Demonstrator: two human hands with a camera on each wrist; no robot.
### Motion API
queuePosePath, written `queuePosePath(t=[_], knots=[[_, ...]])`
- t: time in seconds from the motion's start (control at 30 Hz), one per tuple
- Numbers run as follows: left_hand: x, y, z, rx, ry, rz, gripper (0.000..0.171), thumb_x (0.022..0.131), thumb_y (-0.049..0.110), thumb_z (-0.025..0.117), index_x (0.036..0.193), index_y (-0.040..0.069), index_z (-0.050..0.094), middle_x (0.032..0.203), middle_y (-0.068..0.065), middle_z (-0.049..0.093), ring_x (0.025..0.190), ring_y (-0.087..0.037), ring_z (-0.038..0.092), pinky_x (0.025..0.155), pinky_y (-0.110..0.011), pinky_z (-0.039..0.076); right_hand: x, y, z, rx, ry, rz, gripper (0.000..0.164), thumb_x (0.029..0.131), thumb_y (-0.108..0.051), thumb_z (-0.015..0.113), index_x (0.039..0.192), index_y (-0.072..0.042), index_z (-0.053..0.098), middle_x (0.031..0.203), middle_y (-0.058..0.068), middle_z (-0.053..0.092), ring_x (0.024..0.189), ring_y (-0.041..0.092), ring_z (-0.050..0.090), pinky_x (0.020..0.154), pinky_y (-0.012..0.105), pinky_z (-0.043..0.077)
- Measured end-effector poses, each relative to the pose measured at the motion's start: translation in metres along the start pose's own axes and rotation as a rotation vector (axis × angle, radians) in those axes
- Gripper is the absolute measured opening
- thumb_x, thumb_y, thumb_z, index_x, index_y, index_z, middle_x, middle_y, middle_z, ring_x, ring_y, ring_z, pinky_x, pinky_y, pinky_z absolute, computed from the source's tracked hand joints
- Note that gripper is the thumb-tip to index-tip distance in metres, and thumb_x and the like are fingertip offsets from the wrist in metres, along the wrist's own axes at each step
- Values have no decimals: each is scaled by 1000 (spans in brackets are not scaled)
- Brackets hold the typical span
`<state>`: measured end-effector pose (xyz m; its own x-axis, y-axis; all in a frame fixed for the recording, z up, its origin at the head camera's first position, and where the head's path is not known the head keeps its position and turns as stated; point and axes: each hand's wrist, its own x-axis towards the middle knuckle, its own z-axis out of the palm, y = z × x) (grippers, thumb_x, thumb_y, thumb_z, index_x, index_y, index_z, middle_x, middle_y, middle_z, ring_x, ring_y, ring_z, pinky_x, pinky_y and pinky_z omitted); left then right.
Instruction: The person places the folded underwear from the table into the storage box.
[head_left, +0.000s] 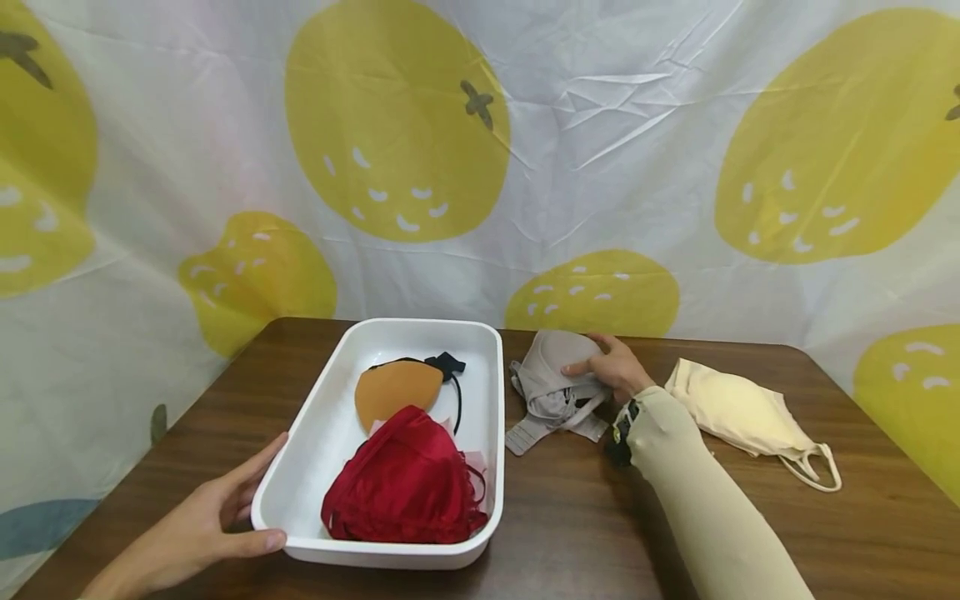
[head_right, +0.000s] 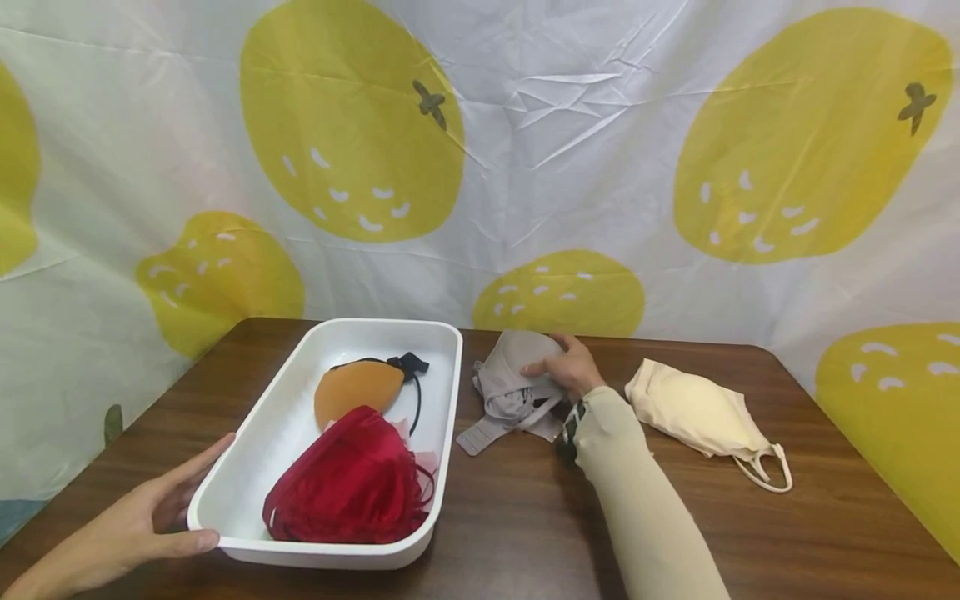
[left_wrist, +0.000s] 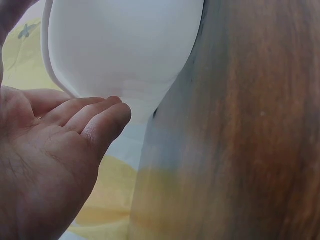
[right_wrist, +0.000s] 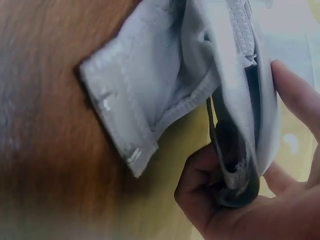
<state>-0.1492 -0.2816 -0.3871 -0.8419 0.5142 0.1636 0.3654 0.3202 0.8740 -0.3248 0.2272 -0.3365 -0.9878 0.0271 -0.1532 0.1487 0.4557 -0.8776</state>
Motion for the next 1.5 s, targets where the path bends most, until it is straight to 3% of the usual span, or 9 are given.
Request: queuePosePath(t=[0.13,0.2,0.33,0.4,0.47,0.57,0.7,1.03,1.5], knots=[[-1,0,0,14,13,1,100,88,-2,72,162,9,6,140,-38,49,108,-1,65,80,-22,58,-1,1,-3,17,-7,-13,89,88,-16,74,161,-14,23,164,26,19,144,44,31,118,57,32],[-1,-1,0,33,28,17,100,87,-3,73,162,9,8,142,-24,54,108,-1,65,81,-22,58,0,2,-4,39,-5,-22,87,88,-14,74,160,-14,25,163,26,21,141,43,35,116,55,34],[0,-2,-1,57,46,53,99,85,-4,74,162,8,12,137,17,58,108,-1,65,82,-20,57,1,5,-6,100,-6,-38,85,89,-10,73,160,-15,27,163,25,22,138,39,37,114,49,36],[0,-2,-1,49,41,62,99,85,-4,73,162,8,12,134,27,56,108,-1,65,82,-20,57,1,6,-6,123,-10,-41,85,89,-9,72,160,-16,26,164,25,21,138,38,37,113,47,37],[0,-2,0,47,38,62,99,85,-5,73,162,7,12,135,23,58,108,-1,65,82,-20,57,1,8,-7,139,-11,-41,84,89,-9,72,160,-16,26,164,25,22,137,37,38,112,46,36],[0,-1,0,51,39,48,99,85,-4,73,162,8,12,141,-5,59,108,-1,66,82,-21,58,2,9,-6,156,-8,-39,84,89,-9,72,160,-15,26,162,25,25,136,36,39,112,45,37],[0,0,1,53,39,27,100,86,-3,73,162,8,11,139,-38,49,108,0,65,81,-21,58,1,9,-7,159,5,-41,84,89,-9,72,160,-15,27,161,25,27,135,35,40,112,45,37],[0,0,1,37,32,10,100,86,-3,73,162,8,9,140,-38,48,109,-1,65,81,-22,59,3,9,-10,212,-2,-80,83,90,-8,71,160,-16,27,149,23,40,105,16,54,81,20,49],[0,3,0,27,14,-26,100,88,1,73,162,7,6,139,-40,48,108,1,65,81,-20,57,-2,2,-18,313,-28,-66,82,93,-9,69,161,-16,24,135,13,46,86,4,60,75,19,54]])
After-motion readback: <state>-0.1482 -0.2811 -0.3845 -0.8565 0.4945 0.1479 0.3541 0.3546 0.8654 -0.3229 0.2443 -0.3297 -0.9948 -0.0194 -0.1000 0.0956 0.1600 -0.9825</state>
